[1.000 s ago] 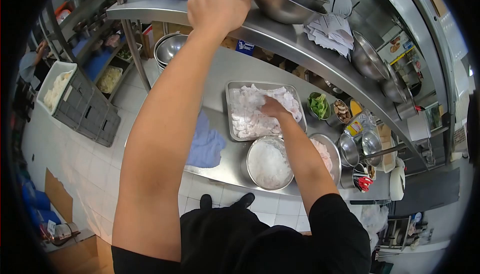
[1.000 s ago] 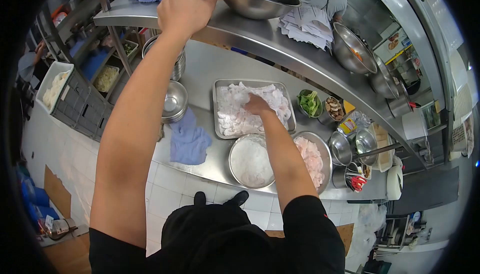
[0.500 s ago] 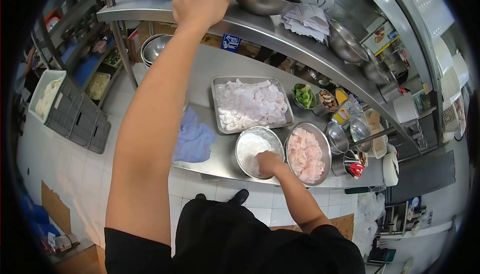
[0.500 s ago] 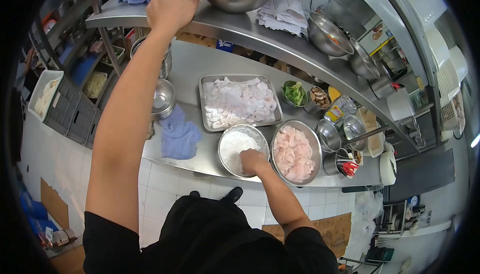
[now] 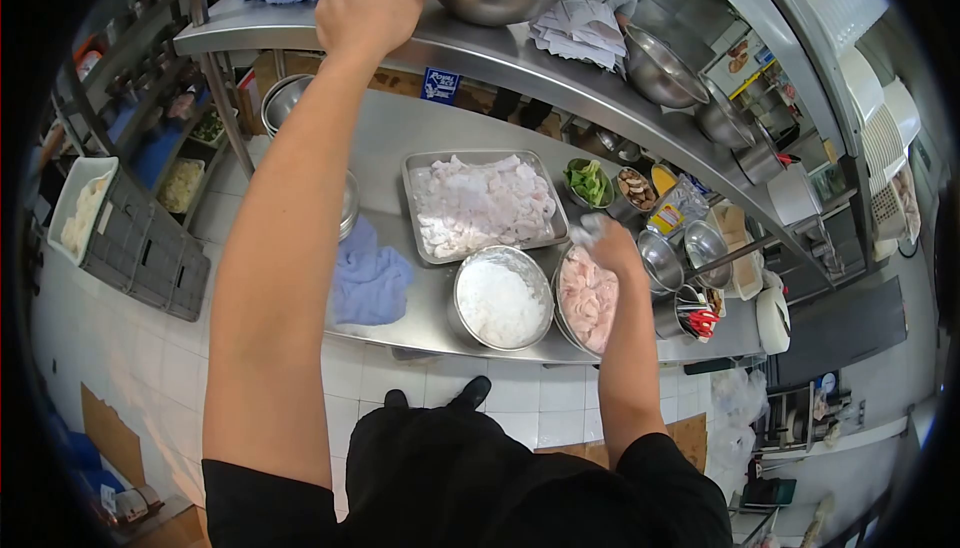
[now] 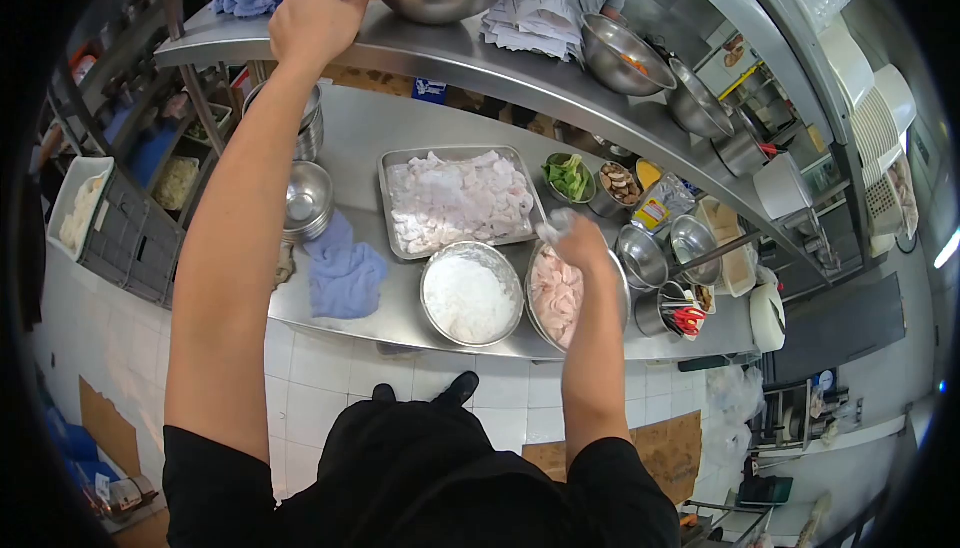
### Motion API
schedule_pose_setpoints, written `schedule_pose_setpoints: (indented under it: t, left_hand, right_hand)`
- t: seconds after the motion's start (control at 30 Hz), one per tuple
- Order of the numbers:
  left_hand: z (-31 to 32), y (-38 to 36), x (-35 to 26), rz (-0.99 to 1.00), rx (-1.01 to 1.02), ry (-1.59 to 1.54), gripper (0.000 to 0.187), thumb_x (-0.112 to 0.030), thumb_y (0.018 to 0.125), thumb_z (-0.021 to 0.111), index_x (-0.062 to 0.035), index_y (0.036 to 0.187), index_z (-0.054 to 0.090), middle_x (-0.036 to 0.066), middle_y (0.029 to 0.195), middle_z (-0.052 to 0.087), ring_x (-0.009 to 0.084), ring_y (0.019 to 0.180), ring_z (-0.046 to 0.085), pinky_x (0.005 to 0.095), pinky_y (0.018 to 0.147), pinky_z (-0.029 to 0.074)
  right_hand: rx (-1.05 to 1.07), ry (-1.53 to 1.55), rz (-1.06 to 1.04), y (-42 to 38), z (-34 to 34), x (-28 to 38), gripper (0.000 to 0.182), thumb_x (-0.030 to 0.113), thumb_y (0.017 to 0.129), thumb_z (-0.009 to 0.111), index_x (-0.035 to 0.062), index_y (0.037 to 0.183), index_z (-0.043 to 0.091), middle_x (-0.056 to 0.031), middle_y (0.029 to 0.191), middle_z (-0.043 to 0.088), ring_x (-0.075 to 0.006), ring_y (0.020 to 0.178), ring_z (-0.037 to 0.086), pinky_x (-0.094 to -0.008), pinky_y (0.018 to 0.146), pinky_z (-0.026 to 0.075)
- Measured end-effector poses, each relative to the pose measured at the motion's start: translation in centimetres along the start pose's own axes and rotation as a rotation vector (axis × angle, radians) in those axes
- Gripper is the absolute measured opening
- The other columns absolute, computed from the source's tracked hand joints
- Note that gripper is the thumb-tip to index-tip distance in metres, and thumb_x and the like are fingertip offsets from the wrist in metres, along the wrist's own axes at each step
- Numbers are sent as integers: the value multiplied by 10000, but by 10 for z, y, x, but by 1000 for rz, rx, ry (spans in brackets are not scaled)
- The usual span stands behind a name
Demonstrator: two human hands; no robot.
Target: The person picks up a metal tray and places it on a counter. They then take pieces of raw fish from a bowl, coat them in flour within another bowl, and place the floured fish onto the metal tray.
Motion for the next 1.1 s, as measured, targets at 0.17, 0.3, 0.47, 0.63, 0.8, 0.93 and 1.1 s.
schedule_pose_setpoints:
  t: [0.17, 0.3, 0.47, 0.63, 0.8, 0.93, 1.1]
  left_hand:
    - [6, 4, 1, -42, 6, 19, 461, -564, 875, 606, -227, 1135, 781, 111, 1072, 766, 345, 1047, 712, 447, 930, 549]
    - [12, 5, 3, -16, 4, 65, 473, -571, 872, 608, -224, 1146, 777, 108, 1078, 765, 341, 1058, 711, 445, 932, 548]
    - [7, 3, -2, -6, -6, 32, 471, -555, 888, 595, -182, 1113, 774, 133, 1052, 762, 348, 1030, 714, 449, 907, 555]
    - [3, 1, 0, 28, -15, 3, 458, -517, 907, 577, -134, 1053, 782, 164, 1010, 759, 366, 988, 719, 462, 881, 557]
    - [0, -1, -3, -2, 9, 8, 458, -510, 912, 573, -132, 1070, 775, 161, 1030, 757, 359, 1007, 714, 459, 886, 552]
    - [2, 1, -1, 0, 25, 15, 456, -511, 910, 579, -143, 1099, 769, 160, 1051, 753, 357, 1026, 707, 458, 897, 550]
    - [-2, -1, -4, -29, 25, 5, 437, -507, 903, 591, -160, 1097, 773, 159, 1045, 753, 355, 1025, 707, 454, 900, 550]
  right_hand:
    - [331, -199, 353, -80, 39, -129, 868, 452, 770, 812, -28, 1429, 511, -277, 1340, 623, -407, 1271, 591, -432, 1075, 471]
    - [201, -116, 406, -109, 99, -151, 1032, 350, 720, 845, 3, 1554, 346, -282, 1398, 581, -426, 1312, 555, -432, 1104, 453]
    - [-8, -80, 597, -109, 96, -125, 850, 288, 726, 811, -4, 1460, 496, -286, 1300, 643, -408, 1262, 604, -443, 1068, 486]
    - [-99, -22, 625, -89, 107, -177, 515, 173, 787, 715, -9, 1262, 633, -219, 1125, 724, -381, 923, 736, -449, 742, 602]
    - [-238, 1242, 688, -72, 112, -200, 354, 65, 821, 717, 52, 1167, 643, -83, 984, 707, -257, 831, 714, -394, 591, 590]
    - [-217, 1662, 599, -66, 88, -122, 248, 59, 850, 711, 56, 1086, 634, -46, 934, 678, -180, 714, 678, -318, 487, 558]
    - [-1, 1280, 229, -66, 75, 12, 410, 5, 808, 749, 19, 1193, 610, -115, 1024, 697, -218, 788, 731, -356, 570, 616]
Point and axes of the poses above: each hand's wrist, its own y-axis towards the middle knuckle, its own z-axis out of the palm, x = y × z, the point moved 1 cm from there along y, towards the middle knuckle
